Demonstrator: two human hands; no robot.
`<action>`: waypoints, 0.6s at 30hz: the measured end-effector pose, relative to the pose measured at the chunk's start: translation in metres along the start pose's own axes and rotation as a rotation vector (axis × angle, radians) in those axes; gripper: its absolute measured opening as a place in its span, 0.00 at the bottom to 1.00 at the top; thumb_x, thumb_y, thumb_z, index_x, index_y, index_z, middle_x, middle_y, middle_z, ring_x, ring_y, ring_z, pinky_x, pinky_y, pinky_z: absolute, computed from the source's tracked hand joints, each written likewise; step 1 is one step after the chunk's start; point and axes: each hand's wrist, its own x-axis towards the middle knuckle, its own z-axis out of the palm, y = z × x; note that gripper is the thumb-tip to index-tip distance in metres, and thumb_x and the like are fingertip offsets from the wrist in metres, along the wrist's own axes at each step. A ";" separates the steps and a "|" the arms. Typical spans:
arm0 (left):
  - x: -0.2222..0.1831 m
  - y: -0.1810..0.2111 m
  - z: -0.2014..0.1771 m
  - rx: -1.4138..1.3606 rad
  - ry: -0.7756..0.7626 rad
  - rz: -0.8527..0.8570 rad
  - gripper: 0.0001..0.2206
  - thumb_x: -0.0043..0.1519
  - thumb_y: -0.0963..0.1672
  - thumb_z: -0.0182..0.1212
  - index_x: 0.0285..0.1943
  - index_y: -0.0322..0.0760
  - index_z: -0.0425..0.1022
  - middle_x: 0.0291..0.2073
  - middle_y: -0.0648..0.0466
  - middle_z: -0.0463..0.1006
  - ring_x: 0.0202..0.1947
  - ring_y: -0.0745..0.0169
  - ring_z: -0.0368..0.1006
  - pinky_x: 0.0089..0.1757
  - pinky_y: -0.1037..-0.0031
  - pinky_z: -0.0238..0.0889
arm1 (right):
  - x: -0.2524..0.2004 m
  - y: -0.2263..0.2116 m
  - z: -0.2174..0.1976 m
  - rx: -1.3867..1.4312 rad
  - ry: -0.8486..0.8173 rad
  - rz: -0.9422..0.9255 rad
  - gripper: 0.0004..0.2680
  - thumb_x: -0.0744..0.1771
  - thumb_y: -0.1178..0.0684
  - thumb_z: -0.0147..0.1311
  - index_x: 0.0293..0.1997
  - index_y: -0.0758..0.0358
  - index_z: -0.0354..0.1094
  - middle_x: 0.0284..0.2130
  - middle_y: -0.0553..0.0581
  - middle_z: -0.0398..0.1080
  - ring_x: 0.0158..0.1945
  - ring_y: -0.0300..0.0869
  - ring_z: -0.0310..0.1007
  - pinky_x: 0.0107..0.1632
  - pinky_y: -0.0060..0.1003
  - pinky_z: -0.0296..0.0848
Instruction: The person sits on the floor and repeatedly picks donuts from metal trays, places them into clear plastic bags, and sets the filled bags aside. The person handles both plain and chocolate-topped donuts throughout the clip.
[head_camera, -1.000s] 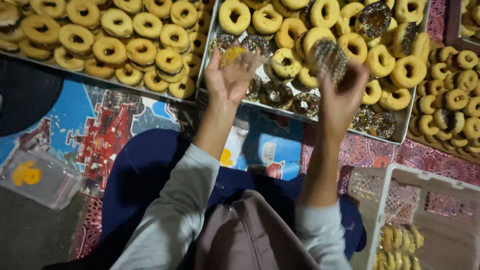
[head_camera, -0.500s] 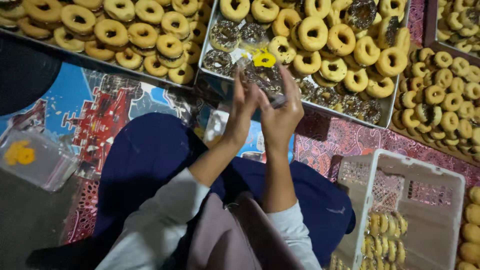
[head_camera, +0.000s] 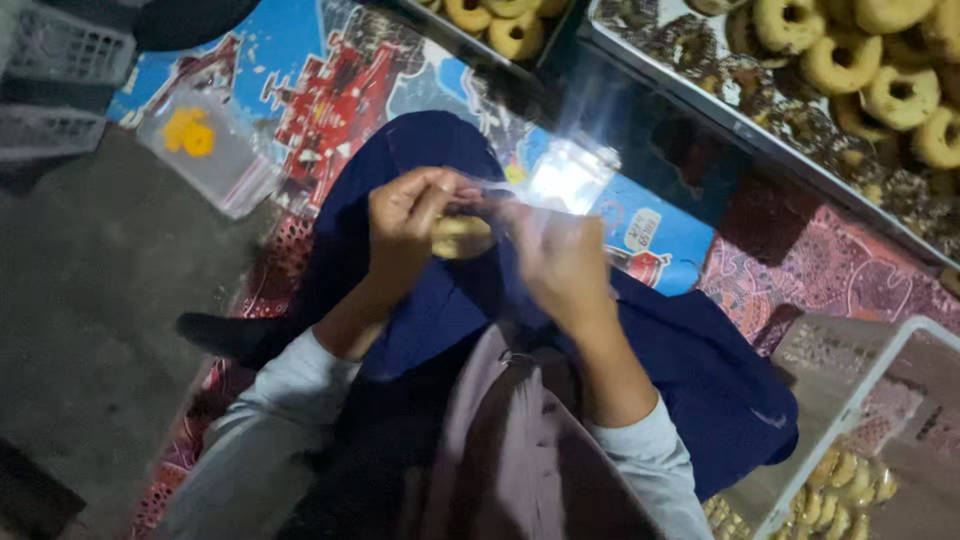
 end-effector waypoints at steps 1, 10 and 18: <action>0.001 -0.006 -0.005 -0.135 0.019 -0.066 0.12 0.71 0.43 0.55 0.46 0.24 0.80 0.37 0.48 0.84 0.39 0.67 0.82 0.44 0.75 0.77 | 0.002 -0.009 0.009 -0.133 -0.087 -0.070 0.09 0.70 0.50 0.60 0.35 0.63 0.79 0.19 0.65 0.70 0.22 0.53 0.69 0.28 0.47 0.66; -0.004 -0.023 -0.002 -0.125 -0.018 -0.115 0.11 0.73 0.42 0.55 0.50 0.27 0.81 0.38 0.51 0.83 0.38 0.70 0.76 0.42 0.79 0.71 | 0.006 0.012 0.036 -0.086 0.181 -0.454 0.13 0.67 0.61 0.63 0.59 0.61 0.72 0.40 0.59 0.77 0.42 0.51 0.77 0.45 0.44 0.76; -0.010 -0.001 0.006 0.169 0.182 0.130 0.07 0.68 0.39 0.58 0.47 0.26 0.80 0.38 0.49 0.86 0.39 0.66 0.83 0.43 0.77 0.75 | 0.032 0.062 0.023 0.034 0.089 0.116 0.13 0.66 0.64 0.58 0.57 0.63 0.74 0.36 0.58 0.79 0.40 0.44 0.80 0.44 0.38 0.76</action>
